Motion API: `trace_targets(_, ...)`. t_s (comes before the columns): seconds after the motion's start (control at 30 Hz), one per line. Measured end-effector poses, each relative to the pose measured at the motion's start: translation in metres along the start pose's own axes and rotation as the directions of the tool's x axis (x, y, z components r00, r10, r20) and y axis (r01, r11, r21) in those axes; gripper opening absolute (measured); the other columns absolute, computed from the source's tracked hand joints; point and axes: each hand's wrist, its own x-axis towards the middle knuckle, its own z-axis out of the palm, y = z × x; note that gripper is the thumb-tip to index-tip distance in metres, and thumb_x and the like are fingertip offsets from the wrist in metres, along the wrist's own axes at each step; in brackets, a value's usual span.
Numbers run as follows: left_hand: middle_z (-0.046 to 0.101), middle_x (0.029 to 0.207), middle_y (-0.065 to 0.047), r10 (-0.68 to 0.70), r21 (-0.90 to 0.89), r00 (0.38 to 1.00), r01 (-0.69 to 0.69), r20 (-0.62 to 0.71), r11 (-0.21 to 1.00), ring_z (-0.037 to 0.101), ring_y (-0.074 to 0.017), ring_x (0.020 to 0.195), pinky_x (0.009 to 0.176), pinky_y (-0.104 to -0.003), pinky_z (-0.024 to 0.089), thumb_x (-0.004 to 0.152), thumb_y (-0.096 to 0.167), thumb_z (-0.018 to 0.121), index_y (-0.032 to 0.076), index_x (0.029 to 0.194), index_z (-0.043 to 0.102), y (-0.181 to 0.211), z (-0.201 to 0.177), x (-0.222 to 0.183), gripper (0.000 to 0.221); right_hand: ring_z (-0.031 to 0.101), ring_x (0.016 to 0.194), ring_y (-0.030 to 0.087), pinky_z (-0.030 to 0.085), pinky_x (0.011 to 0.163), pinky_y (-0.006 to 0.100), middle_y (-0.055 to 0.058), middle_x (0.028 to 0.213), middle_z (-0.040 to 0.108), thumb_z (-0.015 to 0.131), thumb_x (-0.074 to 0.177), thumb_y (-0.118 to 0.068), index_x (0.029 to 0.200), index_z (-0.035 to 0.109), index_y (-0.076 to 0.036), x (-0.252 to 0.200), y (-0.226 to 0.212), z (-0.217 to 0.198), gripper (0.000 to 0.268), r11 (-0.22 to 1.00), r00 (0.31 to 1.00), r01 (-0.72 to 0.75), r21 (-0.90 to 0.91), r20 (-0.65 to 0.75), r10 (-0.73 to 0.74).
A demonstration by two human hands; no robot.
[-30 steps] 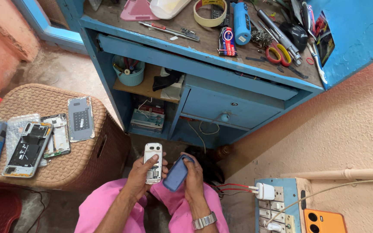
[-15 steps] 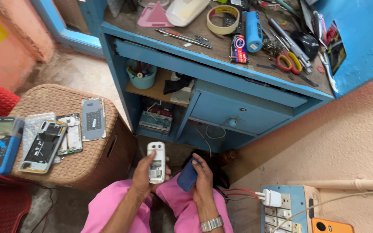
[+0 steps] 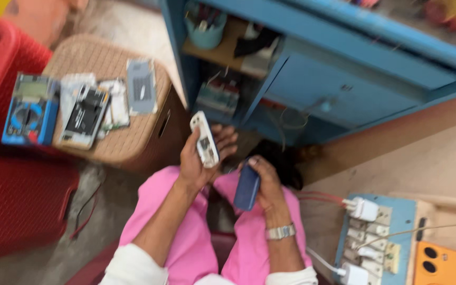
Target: The person sits cross-legged and uses a metal prying tool to carefully separate the screen assembly from the smartphone's frame. They work along the edges to release adhesive, then open a drawer to retrieve a screwdriver. Finally, they handle a separate white phone and a blue case, placing the case on a nearby stool.
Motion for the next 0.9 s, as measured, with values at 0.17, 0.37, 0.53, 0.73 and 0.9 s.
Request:
trace_targets(0.17,0.043,0.163,-0.021,0.028,-0.124,0.974,0.0,0.223,0.992,0.036,-0.0385,0.155,0.129,-0.052,0.03,0.112,0.044,0.042,0.007,0.138,0.063,0.009,0.024,-0.012,0.05,0.069,0.08,0.019,0.057,0.077,0.03,0.013,0.098,0.072,0.062,0.086,-0.007,0.112,0.069,-0.001,-0.02,-0.006,0.032,0.027,0.995,1.0,0.019,-0.101,0.017,-0.018)
trace_targets(0.37,0.03,0.173,-0.015,0.082,-0.095,0.943,-0.054,0.322,0.994,0.024,-0.0349,0.162,0.132,-0.053,0.023,0.113,0.045,0.039,0.012,0.147,0.06,0.021,0.037,-0.02,0.052,0.069,0.077,0.019,0.056,0.068,0.029,0.011,0.093,0.072,0.06,0.098,-0.009,0.093,0.073,0.004,-0.03,-0.006,0.055,0.02,0.996,0.996,0.069,-0.063,0.059,-0.066)
trace_targets(0.53,0.024,0.176,-0.013,0.049,-0.04,0.955,-0.039,0.291,0.998,0.021,-0.0317,0.163,0.132,-0.051,0.02,0.113,0.047,0.037,0.014,0.152,0.054,0.018,0.037,-0.025,0.054,0.066,0.083,0.014,0.052,0.076,0.026,0.006,0.092,0.073,0.078,0.092,-0.007,0.101,0.077,-0.001,-0.043,-0.007,0.101,0.011,0.573,0.885,0.366,-0.734,0.083,-0.459)
trace_targets(0.73,0.023,0.175,-0.011,0.007,0.045,0.965,-0.02,0.262,0.999,0.019,-0.0311,0.163,0.132,-0.052,0.016,0.11,0.049,0.036,0.015,0.155,0.047,0.015,0.037,-0.027,0.057,0.071,0.081,0.015,0.056,0.072,0.027,0.008,0.093,0.073,0.078,0.088,-0.005,0.107,0.077,-0.005,-0.049,-0.013,0.129,0.019,0.345,0.791,0.429,-0.835,0.162,-0.59)
trace_targets(0.9,0.023,0.175,-0.012,-0.003,0.086,0.973,-0.017,0.231,0.996,0.018,-0.0323,0.163,0.131,-0.053,0.015,0.11,0.049,0.036,0.013,0.156,0.044,0.011,0.037,-0.028,0.058,0.073,0.08,0.021,0.056,0.069,0.03,0.007,0.092,0.073,0.077,0.086,-0.006,0.1,0.076,-0.005,-0.05,-0.011,0.129,0.014,0.13,0.742,0.416,-0.9,0.253,-0.621)
